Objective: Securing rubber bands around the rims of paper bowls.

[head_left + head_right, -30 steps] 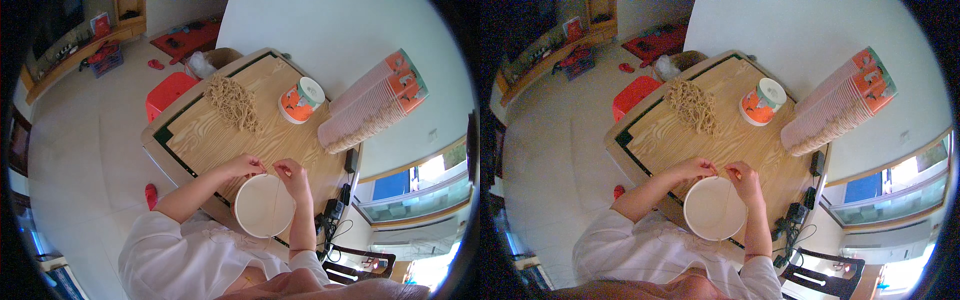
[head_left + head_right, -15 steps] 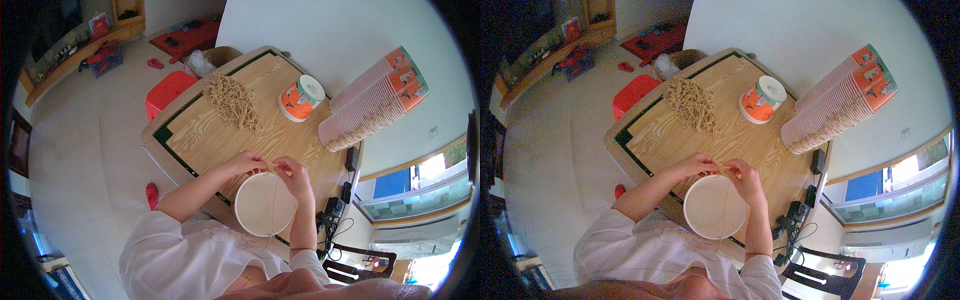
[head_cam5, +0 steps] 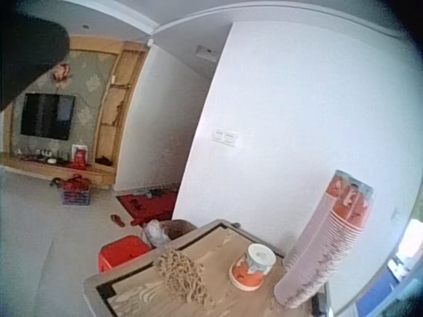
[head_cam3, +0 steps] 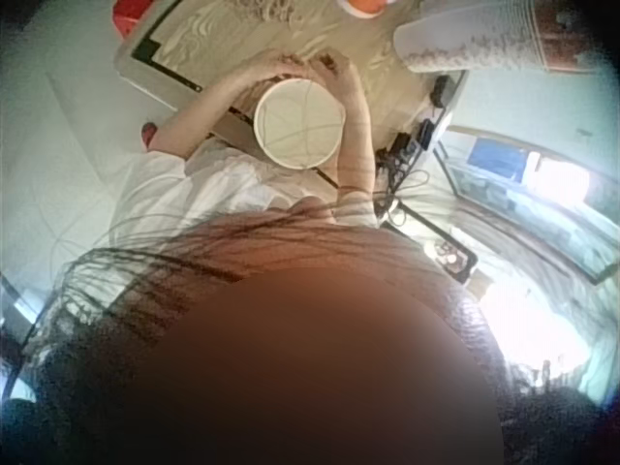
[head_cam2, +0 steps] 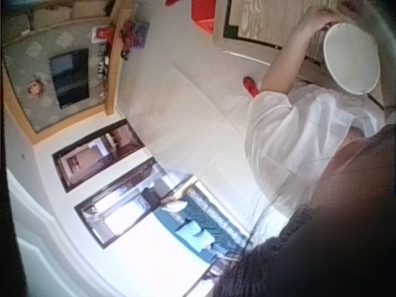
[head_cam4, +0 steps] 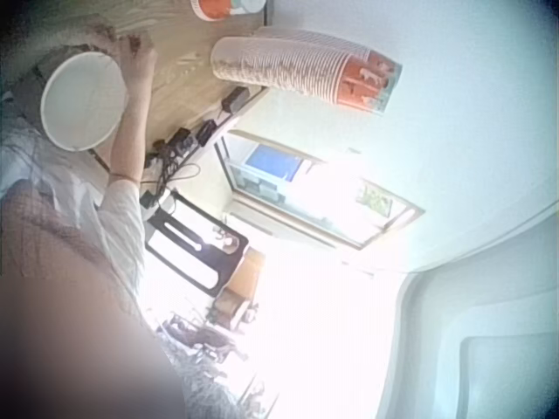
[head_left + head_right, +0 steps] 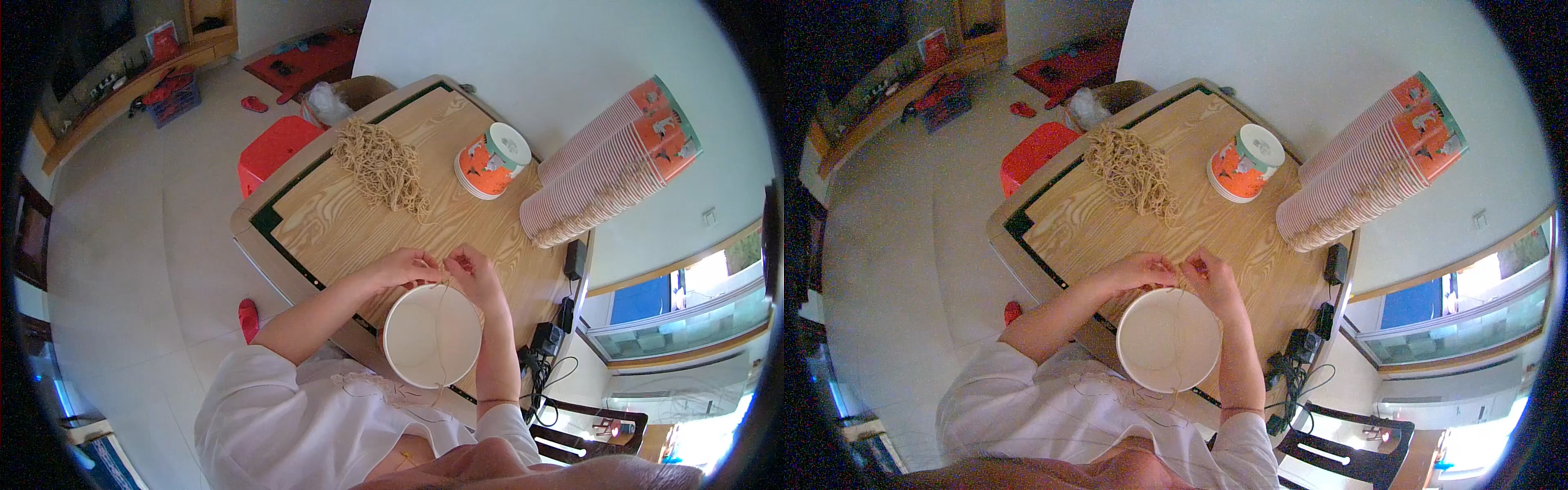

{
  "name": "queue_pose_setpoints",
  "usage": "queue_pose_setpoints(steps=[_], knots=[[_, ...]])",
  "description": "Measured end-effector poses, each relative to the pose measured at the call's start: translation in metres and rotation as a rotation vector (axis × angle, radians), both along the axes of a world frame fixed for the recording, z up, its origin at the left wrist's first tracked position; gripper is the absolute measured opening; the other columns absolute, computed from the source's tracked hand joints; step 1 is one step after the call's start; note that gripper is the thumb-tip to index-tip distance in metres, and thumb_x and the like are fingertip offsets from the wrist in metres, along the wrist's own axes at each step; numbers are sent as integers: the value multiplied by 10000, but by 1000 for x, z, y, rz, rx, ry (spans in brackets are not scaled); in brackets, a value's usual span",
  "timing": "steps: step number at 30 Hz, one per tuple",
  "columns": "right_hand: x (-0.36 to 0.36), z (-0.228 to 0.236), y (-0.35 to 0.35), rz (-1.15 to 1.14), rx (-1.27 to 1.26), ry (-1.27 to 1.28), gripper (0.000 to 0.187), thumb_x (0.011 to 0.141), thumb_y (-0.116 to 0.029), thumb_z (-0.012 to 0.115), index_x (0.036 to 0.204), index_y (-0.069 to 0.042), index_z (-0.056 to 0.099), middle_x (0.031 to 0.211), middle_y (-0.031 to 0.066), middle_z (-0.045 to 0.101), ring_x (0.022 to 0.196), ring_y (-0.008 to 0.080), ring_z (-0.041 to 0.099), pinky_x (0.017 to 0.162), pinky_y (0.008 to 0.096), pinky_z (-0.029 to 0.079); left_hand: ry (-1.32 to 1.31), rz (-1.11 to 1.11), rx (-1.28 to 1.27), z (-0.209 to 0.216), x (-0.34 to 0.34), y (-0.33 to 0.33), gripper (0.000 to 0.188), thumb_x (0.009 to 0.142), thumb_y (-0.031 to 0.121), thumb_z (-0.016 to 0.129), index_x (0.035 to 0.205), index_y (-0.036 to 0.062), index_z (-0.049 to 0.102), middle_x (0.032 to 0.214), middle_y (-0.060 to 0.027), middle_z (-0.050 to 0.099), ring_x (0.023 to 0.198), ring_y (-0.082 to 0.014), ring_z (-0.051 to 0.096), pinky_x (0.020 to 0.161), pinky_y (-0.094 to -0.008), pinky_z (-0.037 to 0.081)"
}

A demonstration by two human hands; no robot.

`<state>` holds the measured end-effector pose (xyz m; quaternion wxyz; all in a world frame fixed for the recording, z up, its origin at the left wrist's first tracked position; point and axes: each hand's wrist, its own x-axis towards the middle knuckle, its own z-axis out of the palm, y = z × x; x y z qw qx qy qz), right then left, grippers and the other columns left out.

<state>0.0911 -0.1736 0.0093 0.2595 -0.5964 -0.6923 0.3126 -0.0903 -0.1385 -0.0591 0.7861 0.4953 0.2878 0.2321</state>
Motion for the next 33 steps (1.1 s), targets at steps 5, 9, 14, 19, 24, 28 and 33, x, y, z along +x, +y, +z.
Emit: queue_pose_setpoints(steps=[5,9,14,19,24,28,33], knots=[[5,2,5,107,-125,117,146,840,-60,631,934,-21,527,782,1,563,711,56,528,626,211,445,-37,38,13,15,0,-5,309,754,134,710,1009,77,545,862,-43,625,785,-126,588,677,-269,469],[6,-1,8,157,-139,206,150,827,-20,633,923,-29,518,810,-5,561,739,70,546,648,212,457,-60,62,9,4,2,-2,376,719,87,737,1018,41,513,830,-68,639,704,-111,576,570,-238,428],[12,-19,15,32,-38,371,203,811,-1,641,958,-34,505,829,13,563,756,85,563,659,211,462,-71,70,-4,-1,4,-3,339,738,50,707,1014,37,511,831,-71,630,686,-110,570,558,-231,430],[12,0,3,59,-56,214,227,811,-17,647,976,-21,492,786,29,584,735,93,574,647,220,464,-56,83,-21,-1,1,-2,321,749,37,692,1016,47,514,815,-54,621,690,-103,568,562,-228,432],[6,9,-7,138,-128,118,243,805,-21,651,984,-23,487,759,38,596,713,84,569,625,227,462,-51,79,-21,-3,0,-2,337,748,72,699,1030,42,518,809,-48,616,691,-105,568,563,-236,434],[4,8,-7,139,-147,174,236,796,-5,646,970,-33,489,753,24,576,698,70,547,619,224,457,-40,76,-45,12,0,-4,361,746,103,696,1048,27,514,804,-45,604,691,-109,567,569,-246,440],[5,8,-8,200,-74,106,224,779,25,629,939,-36,485,771,5,546,720,72,541,649,232,461,-16,40,43,-8,3,-3,358,751,104,689,1059,40,518,828,-36,594,726,-115,570,603,-247,455]])
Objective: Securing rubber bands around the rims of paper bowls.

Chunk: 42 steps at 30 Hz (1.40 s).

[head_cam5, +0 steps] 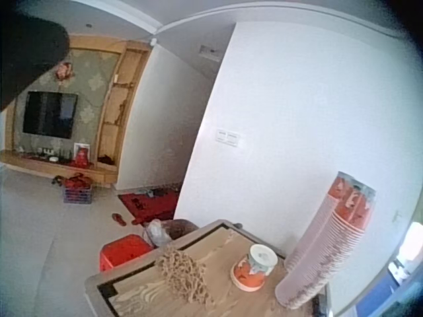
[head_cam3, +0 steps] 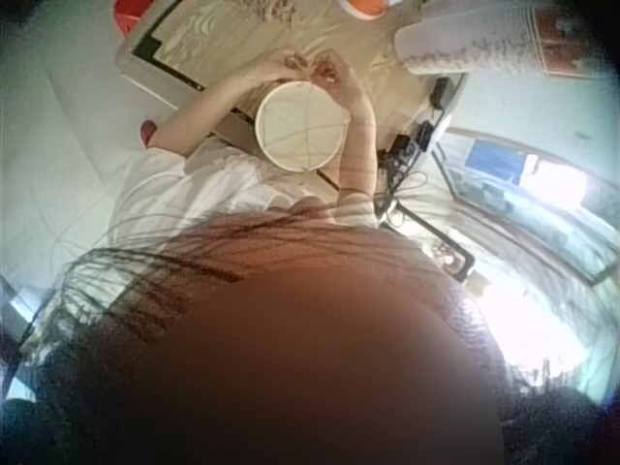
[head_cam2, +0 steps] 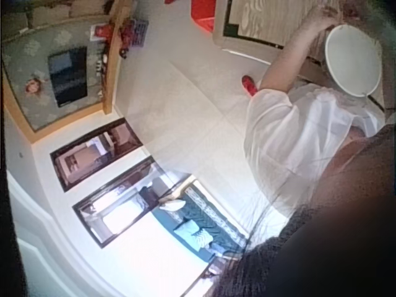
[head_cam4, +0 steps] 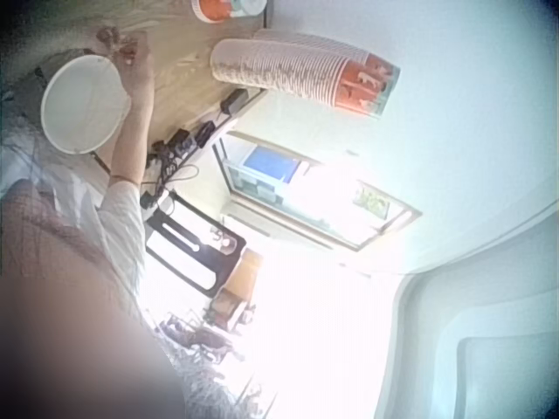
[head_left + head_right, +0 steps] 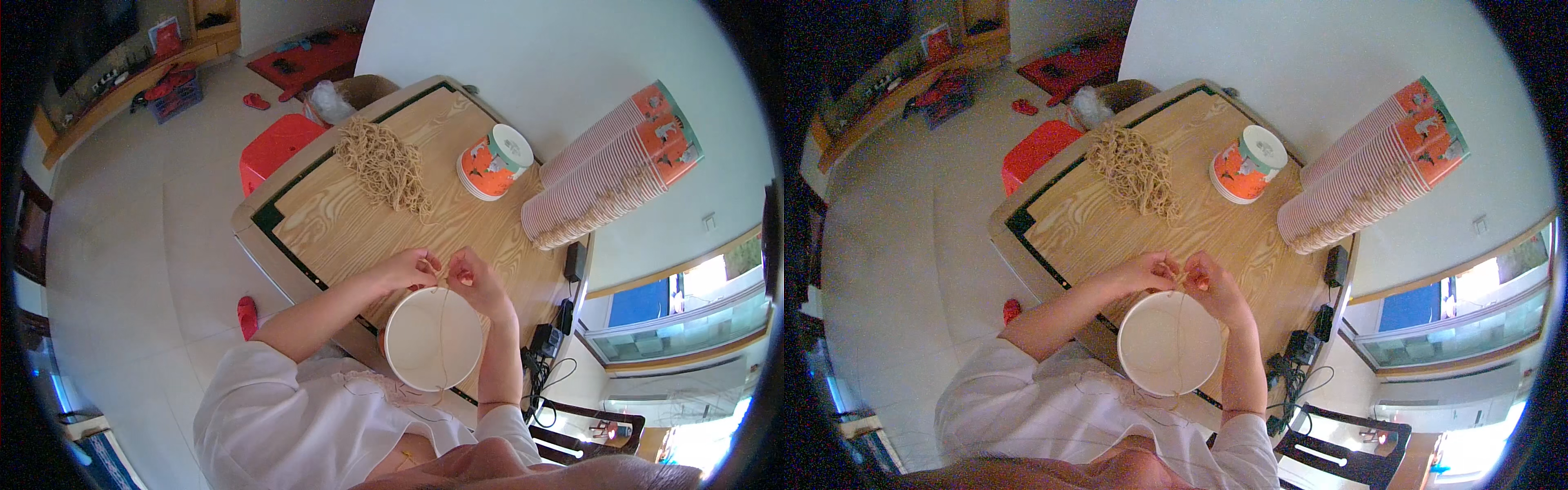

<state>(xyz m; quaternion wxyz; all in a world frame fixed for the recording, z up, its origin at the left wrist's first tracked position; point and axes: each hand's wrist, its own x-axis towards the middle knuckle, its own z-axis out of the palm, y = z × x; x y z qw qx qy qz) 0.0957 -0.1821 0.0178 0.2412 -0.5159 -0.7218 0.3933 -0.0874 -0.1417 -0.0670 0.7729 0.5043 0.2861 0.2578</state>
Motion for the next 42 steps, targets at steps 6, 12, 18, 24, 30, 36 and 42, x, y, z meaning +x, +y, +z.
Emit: queue_pose_setpoints(steps=[6,12,18,24,30,36,42], knots=[[7,5,-6,-7,17,-10,212,753,63,590,909,-39,491,805,-7,523,756,72,527,696,240,458,11,-54,7,2,-16,-8,337,775,120,679,1070,58,526,854,-23,584,764,-114,567,631,-251,462],[6,7,-10,34,27,-17,195,755,7,614,910,-45,508,752,31,517,692,123,506,635,266,448,39,-41,74,19,-13,-12,317,801,124,666,1079,57,530,825,-10,586,752,-107,561,645,-248,459],[10,15,-15,182,52,-153,123,775,15,578,885,-39,595,785,15,550,711,95,517,639,241,427,138,38,328,20,-23,-22,355,804,180,685,1097,52,531,865,-16,597,775,-113,558,694,-268,465],[7,26,-23,150,27,-102,132,769,15,564,869,-45,626,788,28,559,704,112,518,628,244,413,423,96,650,32,-55,-63,477,758,359,697,1085,48,544,896,-105,622,806,-221,607,705,-350,482],[8,35,-30,193,59,-141,170,768,28,554,891,-63,627,795,41,551,743,160,536,642,263,421,741,159,851,62,-68,-80,247,789,265,606,851,26,607,738,-172,632,710,-351,624,644,-450,486],[-15,37,-42,118,537,-574,152,788,-37,578,915,-105,625,804,92,523,814,285,545,709,372,461,966,419,1268,113,-75,-58,114,778,116,580,796,10,620,843,-179,635,696,-313,649,591,-400,527],[-60,37,-36,52,525,-598,150,822,-149,581,969,-127,600,843,109,570,856,297,569,740,411,483,1290,199,1616,173,-52,-53,270,749,110,585,967,-48,570,894,-155,603,660,-217,657,541,-290,541]])
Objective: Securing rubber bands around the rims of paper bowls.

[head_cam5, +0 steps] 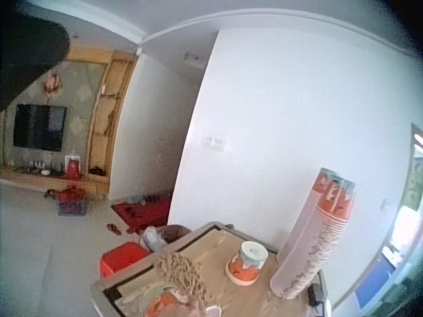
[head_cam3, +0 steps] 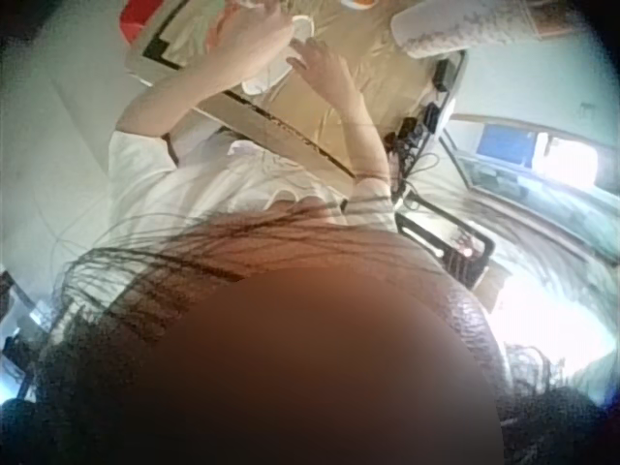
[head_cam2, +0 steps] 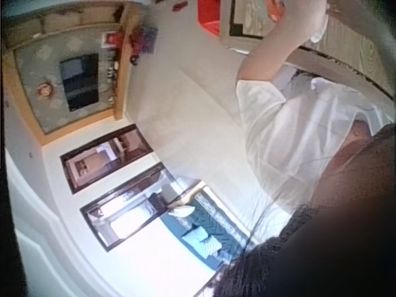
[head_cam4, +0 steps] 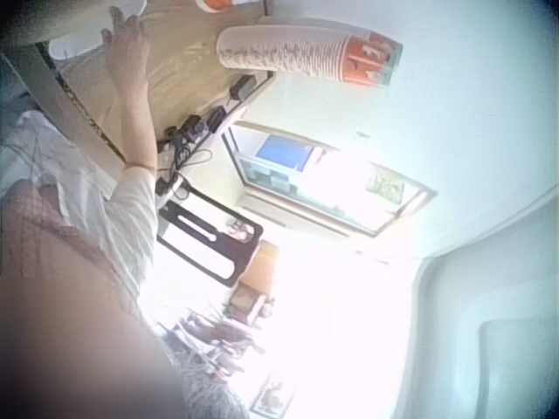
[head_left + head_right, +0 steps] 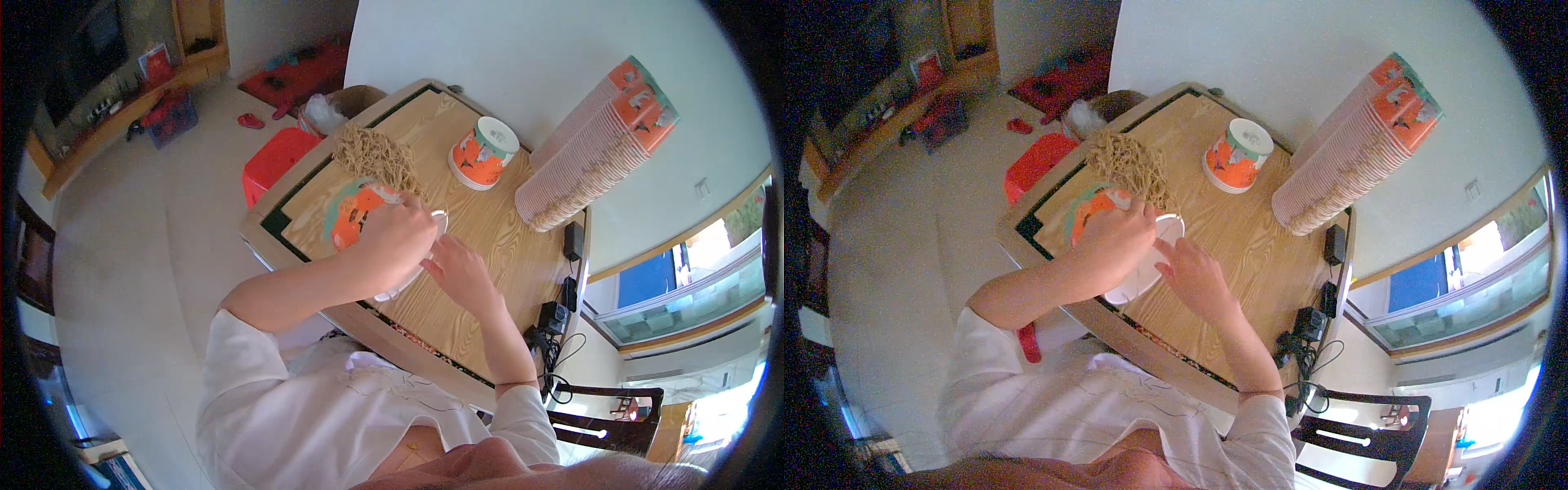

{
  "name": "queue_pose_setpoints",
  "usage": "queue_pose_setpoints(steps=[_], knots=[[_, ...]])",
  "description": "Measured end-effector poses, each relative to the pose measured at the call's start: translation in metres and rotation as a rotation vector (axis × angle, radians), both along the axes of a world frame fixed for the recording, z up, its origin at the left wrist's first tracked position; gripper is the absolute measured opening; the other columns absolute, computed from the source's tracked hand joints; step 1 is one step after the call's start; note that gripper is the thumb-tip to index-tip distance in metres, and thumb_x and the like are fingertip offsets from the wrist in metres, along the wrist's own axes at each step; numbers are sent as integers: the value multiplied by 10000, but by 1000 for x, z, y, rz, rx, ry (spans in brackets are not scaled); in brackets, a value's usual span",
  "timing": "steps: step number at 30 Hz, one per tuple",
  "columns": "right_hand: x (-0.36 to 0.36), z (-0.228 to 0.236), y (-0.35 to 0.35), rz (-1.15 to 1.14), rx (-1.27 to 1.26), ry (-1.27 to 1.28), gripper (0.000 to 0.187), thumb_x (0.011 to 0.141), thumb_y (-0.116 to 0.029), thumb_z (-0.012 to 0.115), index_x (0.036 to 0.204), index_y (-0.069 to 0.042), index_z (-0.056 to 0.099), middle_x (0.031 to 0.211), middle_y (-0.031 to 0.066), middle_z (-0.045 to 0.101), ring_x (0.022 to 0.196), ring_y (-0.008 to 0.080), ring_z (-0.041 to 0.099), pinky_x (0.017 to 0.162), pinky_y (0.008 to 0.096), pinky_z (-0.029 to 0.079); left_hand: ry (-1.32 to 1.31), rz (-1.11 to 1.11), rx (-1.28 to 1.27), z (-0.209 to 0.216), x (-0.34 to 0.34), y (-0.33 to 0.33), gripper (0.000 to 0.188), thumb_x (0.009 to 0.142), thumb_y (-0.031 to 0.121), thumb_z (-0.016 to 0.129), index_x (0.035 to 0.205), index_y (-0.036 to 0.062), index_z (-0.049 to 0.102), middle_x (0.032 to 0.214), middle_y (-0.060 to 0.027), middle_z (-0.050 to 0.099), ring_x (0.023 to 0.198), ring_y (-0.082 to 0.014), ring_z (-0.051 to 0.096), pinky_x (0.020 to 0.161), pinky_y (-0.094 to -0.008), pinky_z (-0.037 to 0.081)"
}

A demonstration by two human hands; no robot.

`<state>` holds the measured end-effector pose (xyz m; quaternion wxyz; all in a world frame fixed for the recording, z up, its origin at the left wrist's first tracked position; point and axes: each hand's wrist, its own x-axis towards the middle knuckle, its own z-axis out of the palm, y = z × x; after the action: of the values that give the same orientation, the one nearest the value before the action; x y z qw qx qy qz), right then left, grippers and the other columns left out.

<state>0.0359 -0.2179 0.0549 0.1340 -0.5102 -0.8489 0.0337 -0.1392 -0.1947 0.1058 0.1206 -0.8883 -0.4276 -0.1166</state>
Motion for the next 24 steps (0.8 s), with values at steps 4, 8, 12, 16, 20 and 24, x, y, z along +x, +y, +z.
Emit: queue_pose_setpoints(steps=[4,8,12,16,20,24], knots=[[9,-19,18,-257,-55,210,394,799,-215,647,1156,-108,519,953,120,574,885,307,569,751,411,478,-46,83,74,4,3,7,298,746,108,589,977,-77,560,893,-175,596,645,-205,659,487,-266,533],[-9,-30,39,-444,426,549,645,751,-215,698,1295,-94,374,1021,132,561,886,296,575,773,393,476,-16,64,66,1,12,17,269,741,102,596,944,-75,582,877,-175,604,635,-216,659,492,-288,538],[-26,-41,63,-574,131,754,573,782,-142,645,1286,-104,374,994,127,583,848,259,596,751,368,491,-93,-12,27,8,26,28,186,725,96,597,842,-48,613,775,-154,632,641,-225,664,494,-285,533],[11,-85,82,-529,-26,901,504,792,-130,642,1242,-99,417,931,118,610,786,215,615,715,332,498,-70,15,63,6,29,42,159,712,93,605,813,-28,622,713,-145,638,654,-225,666,504,-297,533],[8,-83,81,-469,-36,1032,471,788,-130,654,1206,-89,440,884,122,622,756,196,625,694,310,494,-52,88,-8,13,25,42,80,711,123,627,742,59,665,726,-104,659,714,-211,668,572,-319,535],[-19,-52,75,-495,243,741,498,772,-139,666,1209,-97,431,905,150,617,768,279,629,685,329,492,-18,4,-3,5,36,42,66,720,100,612,721,49,654,722,-121,656,717,-226,667,587,-329,541]])
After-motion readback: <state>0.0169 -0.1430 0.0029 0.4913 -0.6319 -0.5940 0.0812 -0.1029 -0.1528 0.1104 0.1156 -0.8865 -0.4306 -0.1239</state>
